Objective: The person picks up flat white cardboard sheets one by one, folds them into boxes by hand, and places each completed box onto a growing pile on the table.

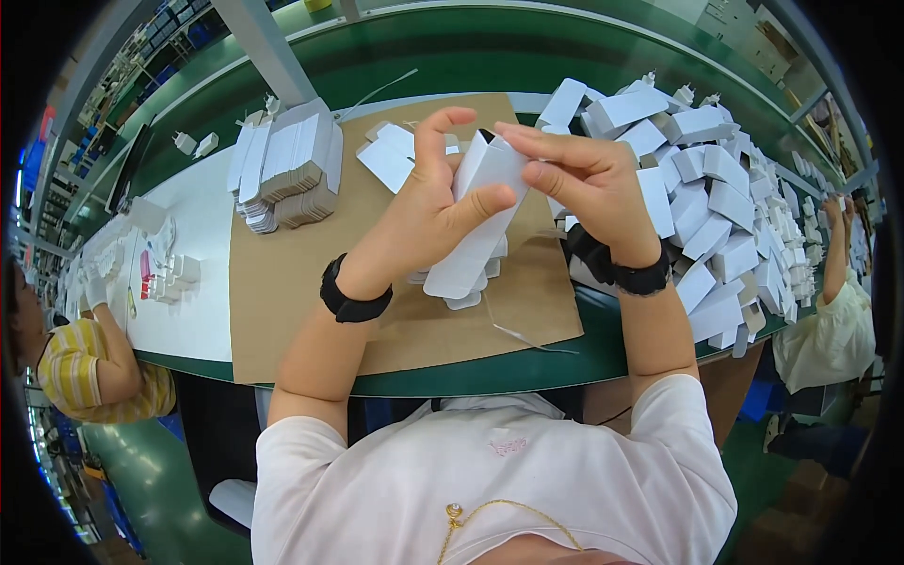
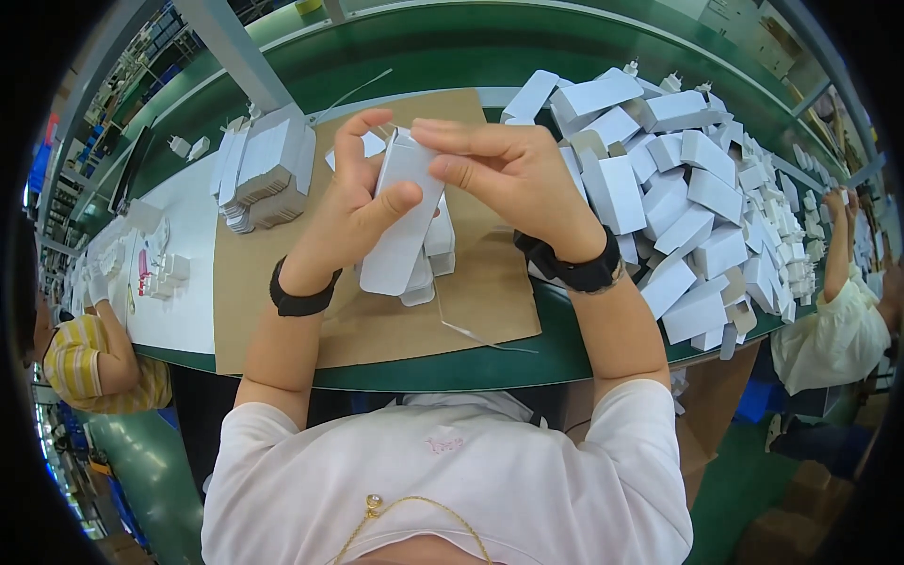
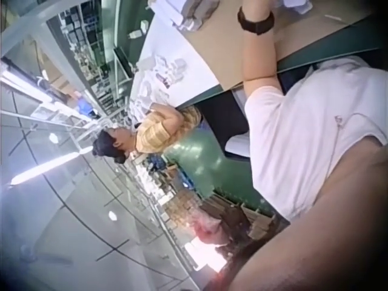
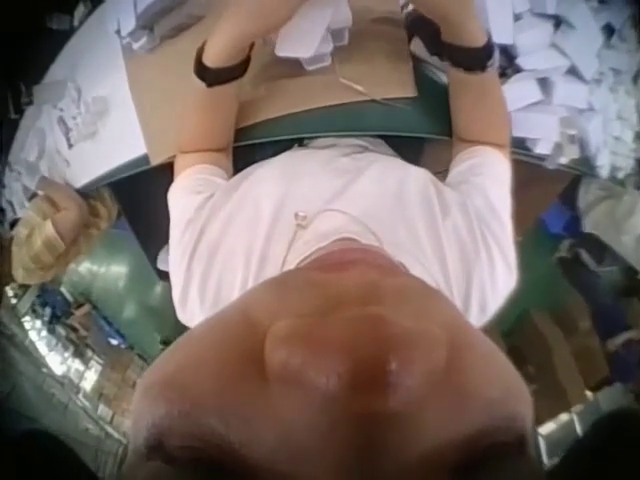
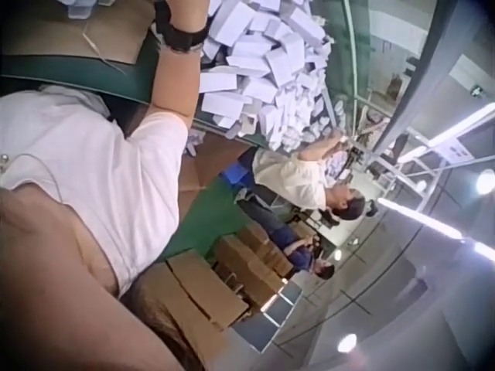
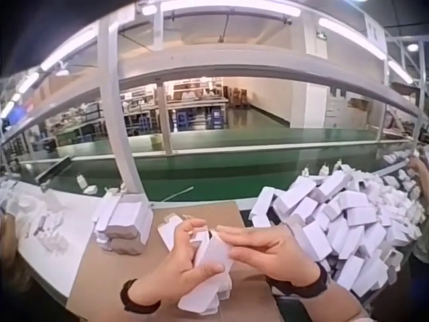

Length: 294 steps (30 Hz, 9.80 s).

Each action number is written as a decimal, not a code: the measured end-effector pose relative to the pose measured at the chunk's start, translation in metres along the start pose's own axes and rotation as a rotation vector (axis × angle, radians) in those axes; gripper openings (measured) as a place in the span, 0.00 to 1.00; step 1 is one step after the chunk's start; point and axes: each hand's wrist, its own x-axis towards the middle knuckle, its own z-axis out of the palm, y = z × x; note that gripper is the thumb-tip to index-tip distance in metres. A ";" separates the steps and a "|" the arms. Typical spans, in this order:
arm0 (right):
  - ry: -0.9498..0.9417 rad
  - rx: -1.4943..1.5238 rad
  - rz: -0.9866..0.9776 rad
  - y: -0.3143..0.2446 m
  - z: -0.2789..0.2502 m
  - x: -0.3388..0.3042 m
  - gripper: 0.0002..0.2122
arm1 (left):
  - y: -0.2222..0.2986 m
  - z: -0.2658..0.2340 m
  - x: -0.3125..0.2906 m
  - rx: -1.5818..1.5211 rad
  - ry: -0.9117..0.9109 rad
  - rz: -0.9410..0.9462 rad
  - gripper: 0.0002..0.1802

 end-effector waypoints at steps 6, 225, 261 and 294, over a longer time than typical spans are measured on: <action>-0.065 0.029 0.072 -0.004 -0.011 0.003 0.12 | 0.004 -0.001 -0.004 0.132 -0.034 0.076 0.41; 0.794 -1.087 -0.234 -0.032 -0.088 0.001 0.14 | -0.030 -0.049 -0.001 1.055 0.101 -0.397 0.29; 0.249 -0.061 0.035 0.016 0.014 -0.002 0.10 | -0.002 0.012 0.005 0.117 0.078 0.128 0.36; 0.054 0.102 0.082 0.004 -0.003 0.004 0.12 | -0.004 -0.003 0.001 0.123 -0.040 0.138 0.31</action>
